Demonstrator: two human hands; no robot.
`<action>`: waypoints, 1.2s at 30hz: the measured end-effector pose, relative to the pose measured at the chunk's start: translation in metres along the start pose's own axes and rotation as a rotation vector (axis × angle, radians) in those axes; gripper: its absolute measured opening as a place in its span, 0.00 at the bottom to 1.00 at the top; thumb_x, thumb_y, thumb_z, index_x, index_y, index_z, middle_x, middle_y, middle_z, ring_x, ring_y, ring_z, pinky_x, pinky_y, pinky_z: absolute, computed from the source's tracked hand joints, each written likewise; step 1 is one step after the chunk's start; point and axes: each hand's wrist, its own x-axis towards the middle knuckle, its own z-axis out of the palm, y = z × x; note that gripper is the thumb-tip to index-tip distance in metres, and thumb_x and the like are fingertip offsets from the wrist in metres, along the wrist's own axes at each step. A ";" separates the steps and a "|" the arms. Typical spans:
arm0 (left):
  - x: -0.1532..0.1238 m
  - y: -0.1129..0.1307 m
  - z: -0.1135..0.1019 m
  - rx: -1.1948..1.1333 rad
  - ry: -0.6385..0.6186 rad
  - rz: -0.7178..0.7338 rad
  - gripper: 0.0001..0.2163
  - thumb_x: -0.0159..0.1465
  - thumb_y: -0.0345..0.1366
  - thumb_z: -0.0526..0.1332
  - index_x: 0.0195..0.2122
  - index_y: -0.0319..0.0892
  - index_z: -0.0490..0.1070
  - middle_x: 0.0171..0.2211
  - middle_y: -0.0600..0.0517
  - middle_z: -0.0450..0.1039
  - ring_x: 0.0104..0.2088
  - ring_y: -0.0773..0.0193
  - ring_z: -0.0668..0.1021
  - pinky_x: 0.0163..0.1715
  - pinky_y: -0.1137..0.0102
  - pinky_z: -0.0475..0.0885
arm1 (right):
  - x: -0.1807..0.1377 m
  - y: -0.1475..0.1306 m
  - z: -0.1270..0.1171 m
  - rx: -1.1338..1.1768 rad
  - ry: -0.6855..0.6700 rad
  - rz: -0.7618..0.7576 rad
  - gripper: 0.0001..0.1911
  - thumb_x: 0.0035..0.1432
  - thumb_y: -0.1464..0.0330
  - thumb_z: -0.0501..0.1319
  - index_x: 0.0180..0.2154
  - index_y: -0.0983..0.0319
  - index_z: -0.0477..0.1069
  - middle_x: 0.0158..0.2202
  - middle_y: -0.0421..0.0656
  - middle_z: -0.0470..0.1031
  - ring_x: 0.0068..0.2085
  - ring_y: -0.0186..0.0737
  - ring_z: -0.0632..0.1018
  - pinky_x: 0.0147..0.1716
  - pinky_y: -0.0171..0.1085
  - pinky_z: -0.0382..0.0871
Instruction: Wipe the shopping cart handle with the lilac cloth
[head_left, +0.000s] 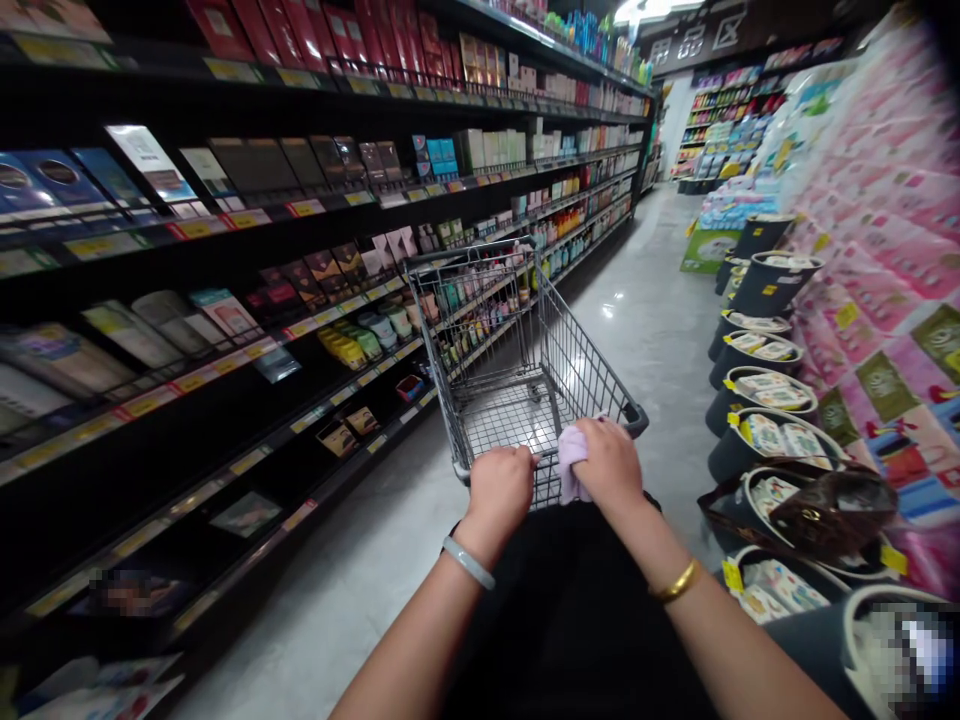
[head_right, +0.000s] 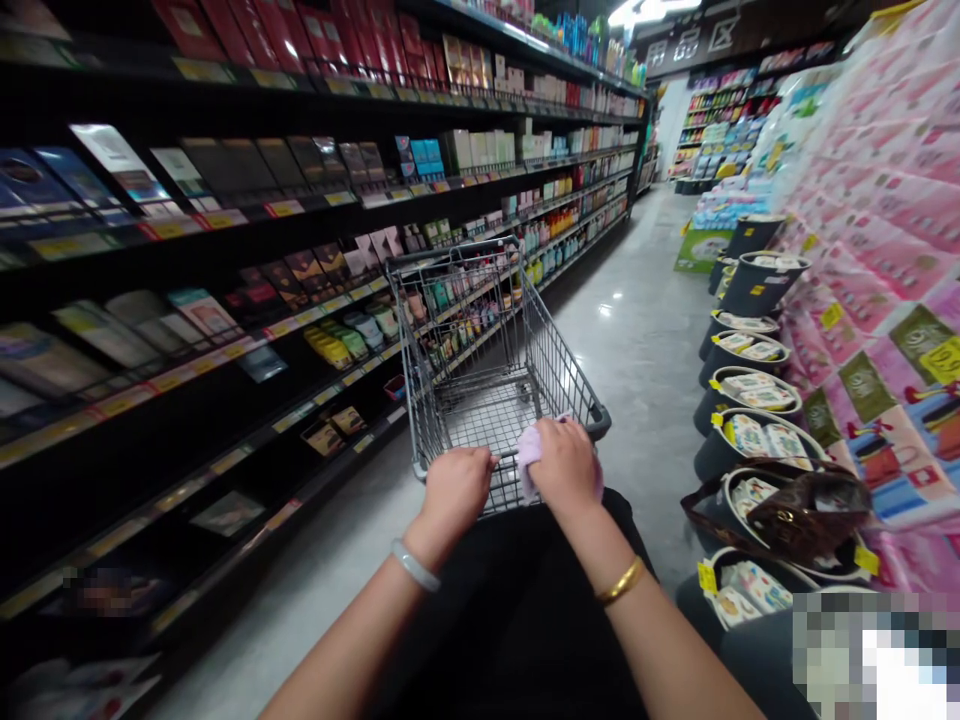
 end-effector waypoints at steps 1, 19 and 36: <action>0.000 0.001 0.000 0.001 -0.004 0.006 0.15 0.71 0.39 0.49 0.36 0.40 0.73 0.32 0.46 0.76 0.36 0.57 0.77 0.34 0.66 0.66 | -0.001 -0.010 0.004 0.014 -0.001 -0.025 0.12 0.48 0.75 0.56 0.36 0.60 0.69 0.34 0.46 0.75 0.41 0.47 0.72 0.54 0.45 0.60; -0.014 0.004 -0.006 0.017 0.046 0.005 0.13 0.71 0.38 0.51 0.38 0.38 0.72 0.35 0.44 0.78 0.38 0.54 0.78 0.43 0.60 0.67 | -0.008 0.023 0.008 0.080 -0.043 -0.172 0.11 0.50 0.75 0.55 0.37 0.62 0.69 0.36 0.46 0.72 0.41 0.46 0.71 0.45 0.41 0.64; 0.011 0.025 0.010 -0.104 0.201 0.245 0.15 0.71 0.40 0.48 0.34 0.41 0.70 0.35 0.47 0.72 0.41 0.57 0.72 0.54 0.57 0.63 | 0.013 0.080 -0.008 0.179 -0.036 0.043 0.13 0.50 0.72 0.54 0.37 0.59 0.72 0.39 0.45 0.75 0.43 0.44 0.75 0.45 0.40 0.68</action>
